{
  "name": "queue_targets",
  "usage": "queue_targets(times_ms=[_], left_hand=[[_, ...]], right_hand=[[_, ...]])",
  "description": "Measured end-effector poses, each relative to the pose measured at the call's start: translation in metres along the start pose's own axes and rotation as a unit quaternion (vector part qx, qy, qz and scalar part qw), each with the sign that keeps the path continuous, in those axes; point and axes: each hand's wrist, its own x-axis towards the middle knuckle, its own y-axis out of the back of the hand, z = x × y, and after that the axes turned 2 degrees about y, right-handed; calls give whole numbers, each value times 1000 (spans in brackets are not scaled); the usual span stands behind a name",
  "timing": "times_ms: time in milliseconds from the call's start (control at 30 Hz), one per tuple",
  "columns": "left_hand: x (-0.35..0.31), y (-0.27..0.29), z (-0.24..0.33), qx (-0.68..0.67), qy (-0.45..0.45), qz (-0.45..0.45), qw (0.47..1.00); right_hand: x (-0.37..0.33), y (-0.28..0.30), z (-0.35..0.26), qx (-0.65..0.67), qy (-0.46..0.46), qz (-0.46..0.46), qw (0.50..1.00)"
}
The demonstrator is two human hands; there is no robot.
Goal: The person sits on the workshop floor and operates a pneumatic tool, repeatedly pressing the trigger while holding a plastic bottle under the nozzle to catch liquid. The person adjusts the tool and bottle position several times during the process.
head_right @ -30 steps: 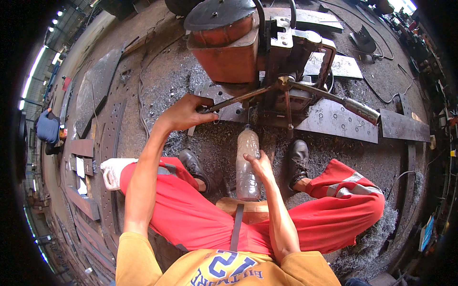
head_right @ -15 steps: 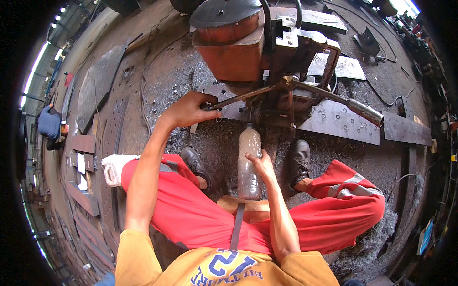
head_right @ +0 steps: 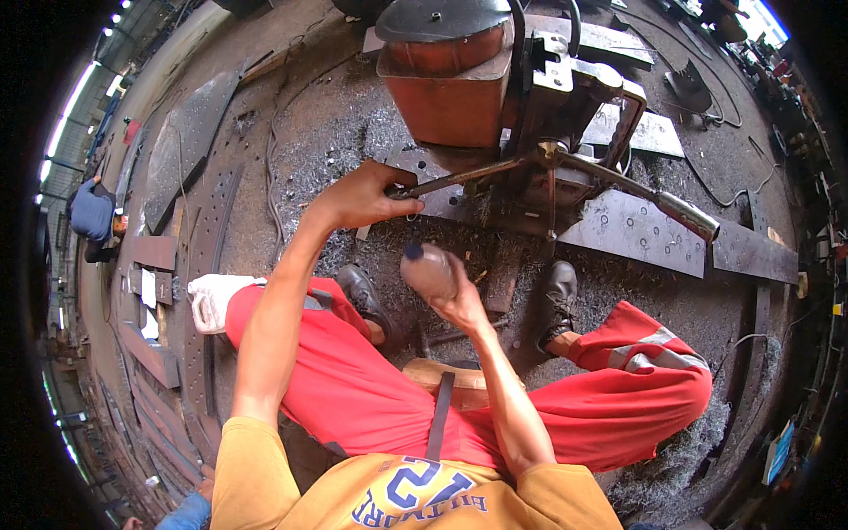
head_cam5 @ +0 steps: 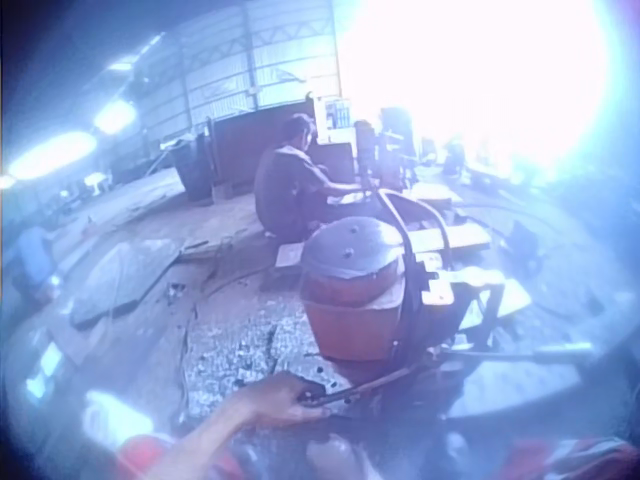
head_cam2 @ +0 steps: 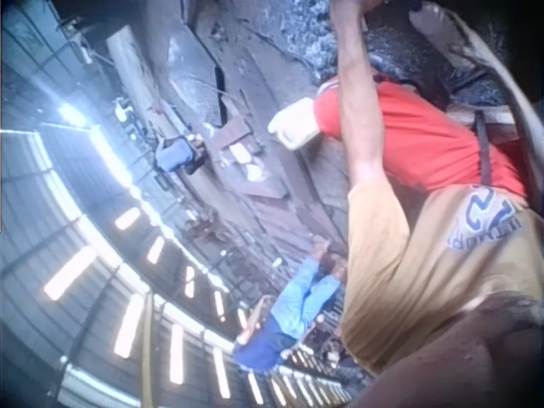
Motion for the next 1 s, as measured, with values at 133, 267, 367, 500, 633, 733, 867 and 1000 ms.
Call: queue_targets(times_ms=[133, 267, 367, 500, 633, 733, 867, 1000], left_hand=[[4, 4, 12, 17, 5, -8, 1000], [10, 7, 19, 22, 8, -31, 999], [4, 4, 7, 23, -14, -14, 1000], [12, -4, 1, 7, -23, -27, 999], [16, -6, 6, -16, 12, -35, 999], [-1, -5, -11, 9, 14, 1, 1000], [15, -8, -4, 12, -6, -2, 1000], [12, 3, 4, 21, 14, -26, 999]], right_hand=[[-6, -19, 48, -37, 9, -31, 999], [-15, -6, 63, -97, -17, -42, 994], [-19, 10, 37, -343, -55, -96, 933], [-31, 46, -198, -322, 100, -99, 936], [-62, 35, -346, -393, 290, -214, 846], [-75, 12, -366, -391, 385, -268, 792], [-78, 10, -362, -406, 401, -275, 774], [-83, 7, -359, -402, 412, -295, 763]])
